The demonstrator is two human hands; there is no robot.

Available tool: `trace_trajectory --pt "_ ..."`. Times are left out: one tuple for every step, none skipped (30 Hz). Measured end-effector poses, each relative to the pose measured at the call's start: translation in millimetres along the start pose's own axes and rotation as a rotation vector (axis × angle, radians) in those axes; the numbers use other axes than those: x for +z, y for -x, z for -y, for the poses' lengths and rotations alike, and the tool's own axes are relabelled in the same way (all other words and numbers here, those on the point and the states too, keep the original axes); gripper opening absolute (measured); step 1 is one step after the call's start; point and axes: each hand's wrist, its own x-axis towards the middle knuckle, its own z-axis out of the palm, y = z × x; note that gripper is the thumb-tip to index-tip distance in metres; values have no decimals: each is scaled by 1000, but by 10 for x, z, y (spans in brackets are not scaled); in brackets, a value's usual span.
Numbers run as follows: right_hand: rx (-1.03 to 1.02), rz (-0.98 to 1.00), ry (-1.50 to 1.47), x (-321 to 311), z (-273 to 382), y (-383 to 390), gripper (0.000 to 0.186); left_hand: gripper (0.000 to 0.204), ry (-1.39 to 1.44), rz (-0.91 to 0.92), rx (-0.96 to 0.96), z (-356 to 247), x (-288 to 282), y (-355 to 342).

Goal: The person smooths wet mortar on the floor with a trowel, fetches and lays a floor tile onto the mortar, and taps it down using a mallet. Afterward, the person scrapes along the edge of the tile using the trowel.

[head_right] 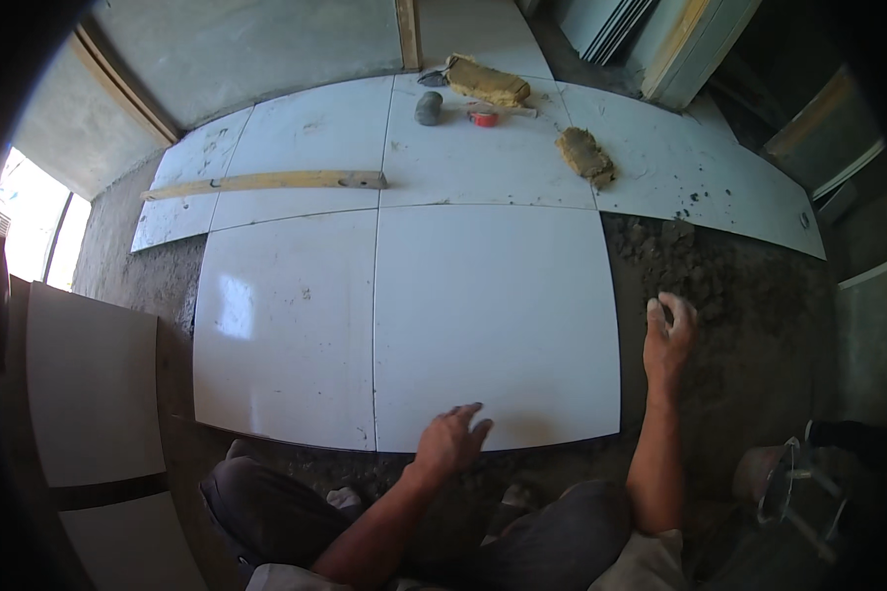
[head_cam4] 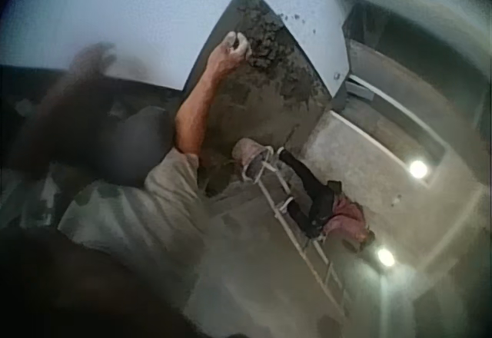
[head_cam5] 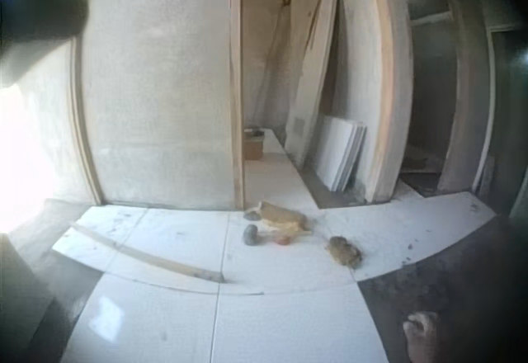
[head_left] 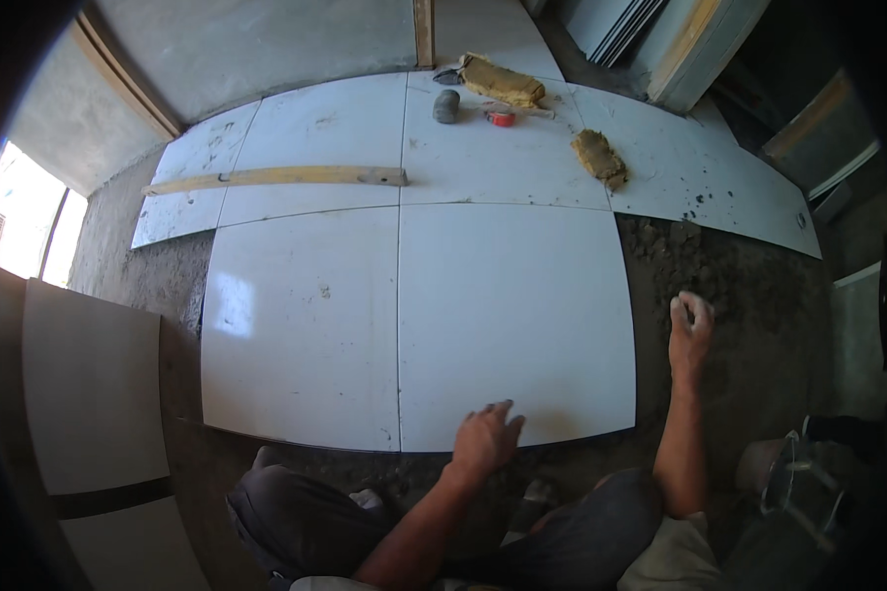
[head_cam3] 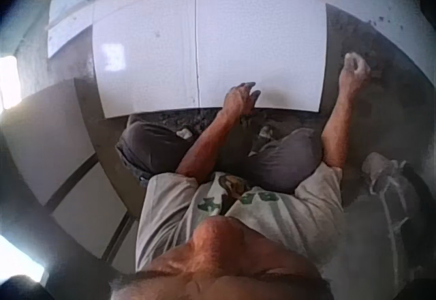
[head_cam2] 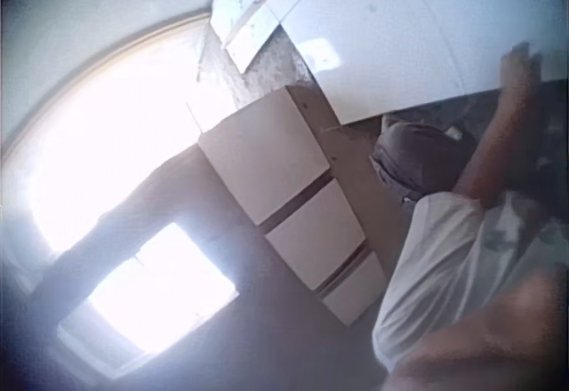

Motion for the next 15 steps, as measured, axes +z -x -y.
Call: trace_trajectory --pt "46 59 77 -8 -141 159 30 38 37 71 34 -43 52 26" --pt "101 122 93 4 -291 358 31 38 20 131 55 -73 87 76" --pt "151 163 108 2 -439 575 33 38 41 131 47 -81 100 84" --pt "154 222 174 -12 -583 778 32 40 14 193 25 -89 107 88" --pt "204 267 249 -49 -713 967 31 41 -23 246 15 -88 100 80" --pt "201 321 252 -100 -819 1168 29 41 7 201 27 -78 80 35" --pt "240 356 256 -141 -900 1360 28 41 4 216 28 -68 54 -8" --pt "236 392 277 -194 -966 1519 27 41 -12 105 22 -55 25 -68" --pt "233 410 289 -242 -1017 1661 27 41 -30 -42 47 -46 2 -130" --pt "257 429 285 -282 -1057 1786 27 42 -56 -65 15 -39 -14 -208" --pt "257 421 266 -324 -1091 1886 28 42 -50 -56 26 -43 -16 -272" --pt "273 420 273 -356 -1117 1963 28 42 -90 -112 12 -50 -14 -336" --pt "287 386 254 -380 -1135 2031 28 41 -138 -168 -3 -55 -16 -404" --pt "271 345 205 -405 -1155 2069 28 46 -131 -128 -31 -57 -25 -481" --pt "304 334 223 -434 -1175 2086 28 46 -137 -130 -20 -64 -31 -567"
